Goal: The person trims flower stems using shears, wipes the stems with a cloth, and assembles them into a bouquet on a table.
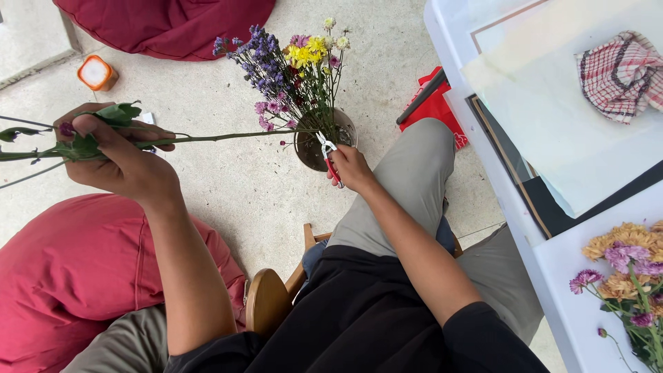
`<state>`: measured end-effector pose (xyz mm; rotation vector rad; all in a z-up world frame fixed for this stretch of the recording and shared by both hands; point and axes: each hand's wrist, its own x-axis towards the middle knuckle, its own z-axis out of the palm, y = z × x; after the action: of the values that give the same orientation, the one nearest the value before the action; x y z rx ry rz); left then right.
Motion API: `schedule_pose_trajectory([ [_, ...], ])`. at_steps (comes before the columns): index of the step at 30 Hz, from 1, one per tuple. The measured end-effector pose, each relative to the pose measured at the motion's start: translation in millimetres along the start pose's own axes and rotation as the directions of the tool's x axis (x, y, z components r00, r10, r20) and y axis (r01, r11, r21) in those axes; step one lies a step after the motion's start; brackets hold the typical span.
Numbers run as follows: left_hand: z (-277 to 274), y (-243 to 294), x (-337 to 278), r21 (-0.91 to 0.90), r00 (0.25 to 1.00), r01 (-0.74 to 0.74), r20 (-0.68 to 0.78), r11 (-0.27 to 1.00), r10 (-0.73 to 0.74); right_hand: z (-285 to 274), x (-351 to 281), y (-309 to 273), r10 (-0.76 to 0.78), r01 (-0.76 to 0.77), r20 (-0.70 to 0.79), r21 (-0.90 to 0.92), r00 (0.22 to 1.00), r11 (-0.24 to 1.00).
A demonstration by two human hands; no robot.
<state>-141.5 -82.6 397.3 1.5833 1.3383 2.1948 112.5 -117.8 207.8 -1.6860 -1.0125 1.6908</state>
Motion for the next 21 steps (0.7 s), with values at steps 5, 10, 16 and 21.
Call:
schedule_pose_trajectory([
  [5,-1,-2,-4,-0.003,1.000,0.007,0.030,1.000,-0.007,-3,-3,-2,-0.017,0.018,-0.018,0.008,1.000,1.000],
  [10,-5,-4,-5,0.026,0.999,0.023,0.026,0.999,-0.024,1,-1,3,-0.028,0.028,0.003,0.032,1.000,0.999],
  [16,-6,-6,-4,0.039,1.000,-0.013,0.024,0.999,0.012,2,6,9,-0.015,0.014,0.013,0.046,1.000,0.999],
  [21,-3,-5,-5,0.035,0.999,0.023,0.034,0.999,-0.025,2,6,11,-0.018,0.015,0.042,0.067,0.999,0.998],
])
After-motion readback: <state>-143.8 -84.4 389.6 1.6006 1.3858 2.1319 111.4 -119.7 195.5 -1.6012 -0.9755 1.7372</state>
